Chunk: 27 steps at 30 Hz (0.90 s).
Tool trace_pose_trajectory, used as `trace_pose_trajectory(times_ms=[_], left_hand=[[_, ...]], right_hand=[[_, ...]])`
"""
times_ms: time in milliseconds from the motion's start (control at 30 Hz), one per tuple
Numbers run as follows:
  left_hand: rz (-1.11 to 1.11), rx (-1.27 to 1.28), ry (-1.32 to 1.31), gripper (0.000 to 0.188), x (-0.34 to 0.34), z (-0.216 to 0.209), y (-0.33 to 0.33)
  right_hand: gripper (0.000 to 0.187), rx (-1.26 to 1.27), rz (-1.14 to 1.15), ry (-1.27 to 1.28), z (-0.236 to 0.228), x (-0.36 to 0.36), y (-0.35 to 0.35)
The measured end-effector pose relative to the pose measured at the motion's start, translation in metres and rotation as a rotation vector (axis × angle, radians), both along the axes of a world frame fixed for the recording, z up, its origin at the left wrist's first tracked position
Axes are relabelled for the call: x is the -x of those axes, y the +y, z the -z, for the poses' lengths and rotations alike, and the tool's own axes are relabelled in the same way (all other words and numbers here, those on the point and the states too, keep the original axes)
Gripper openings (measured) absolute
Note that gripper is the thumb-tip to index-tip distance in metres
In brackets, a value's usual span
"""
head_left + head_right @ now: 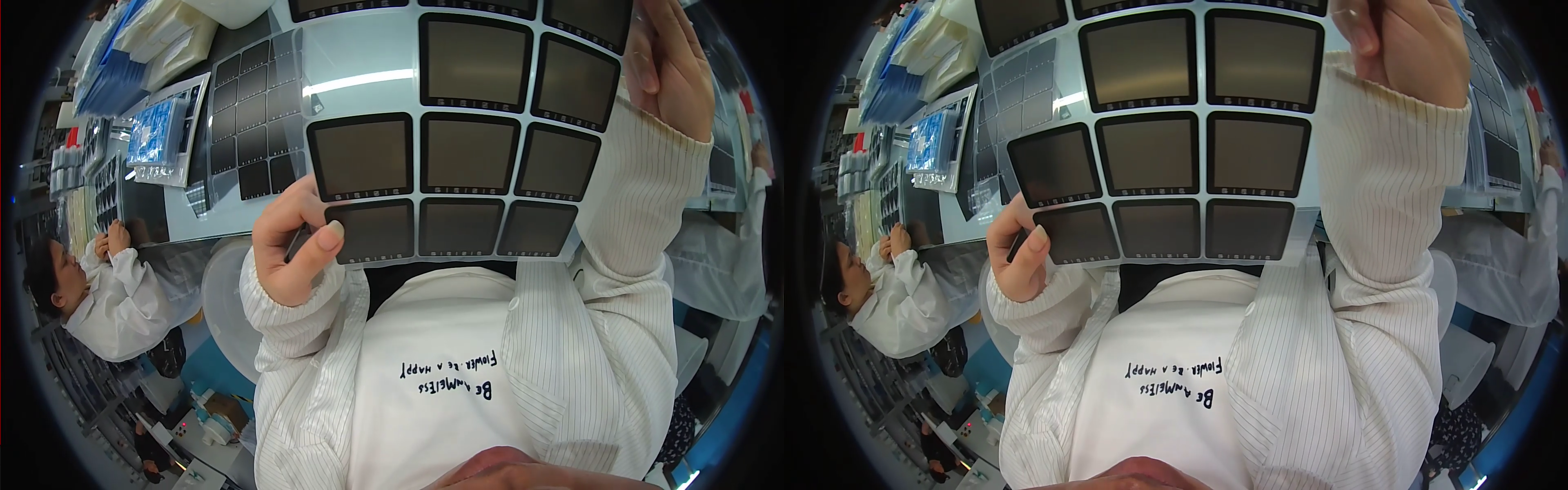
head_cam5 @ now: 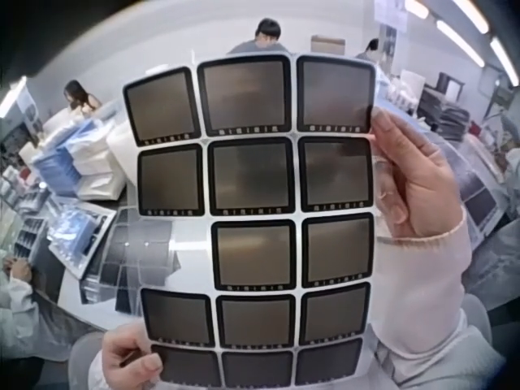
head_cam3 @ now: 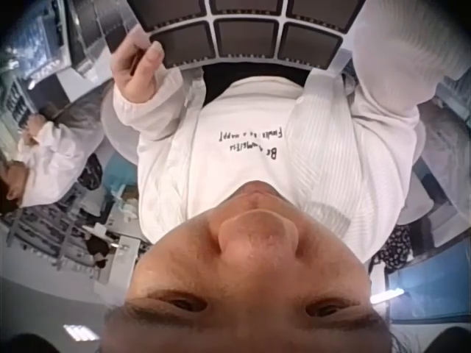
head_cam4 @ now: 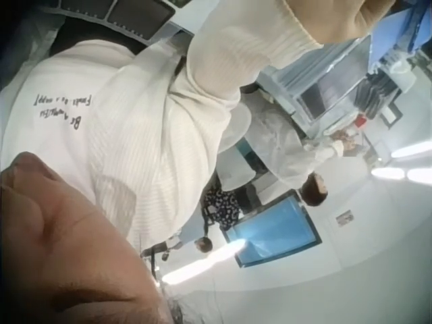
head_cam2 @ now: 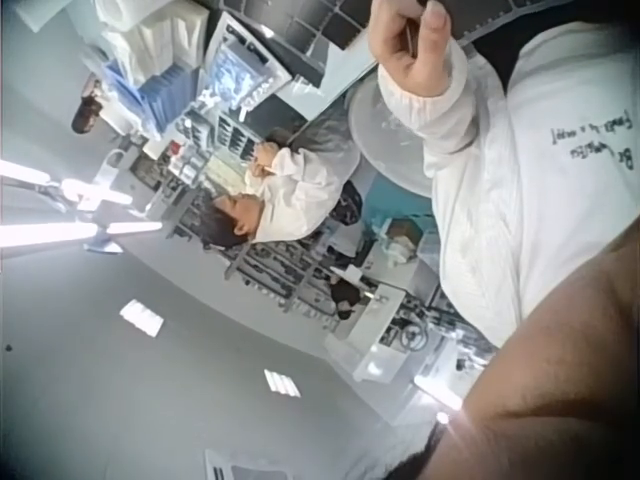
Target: Inspecting, cleaning individual dark rectangular components with a solution and cotton pad, and organizing them on sheets.
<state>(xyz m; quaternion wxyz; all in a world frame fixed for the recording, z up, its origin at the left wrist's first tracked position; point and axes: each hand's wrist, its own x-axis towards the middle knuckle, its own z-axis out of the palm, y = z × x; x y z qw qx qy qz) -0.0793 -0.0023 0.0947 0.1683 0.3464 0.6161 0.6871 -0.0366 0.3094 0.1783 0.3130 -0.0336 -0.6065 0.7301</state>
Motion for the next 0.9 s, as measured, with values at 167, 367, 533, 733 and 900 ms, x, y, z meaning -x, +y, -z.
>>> trace_pose_trajectory(times_ms=[167,367,533,733,900], left_hand=[[0.005,0.030,0.023,0.025,-0.002,0.002,0.004],[0.056,0.047,0.056,0.024,0.000,0.001,0.012],[0.095,0.031,0.101,0.024,0.000,-0.001,0.017],[0.125,0.015,0.111,0.023,0.000,0.002,0.018],[0.164,0.004,0.072,0.018,0.000,0.005,0.019]], right_hand=[[0.024,0.078,0.162,-0.019,-0.005,0.005,-0.003],[0.023,0.129,0.269,-0.065,-0.010,0.011,-0.002],[0.033,-0.209,0.220,-0.084,0.027,-0.017,0.069],[0.033,-0.262,0.169,-0.060,0.030,-0.026,0.095],[0.020,-0.274,0.192,-0.030,0.020,-0.026,0.094]])
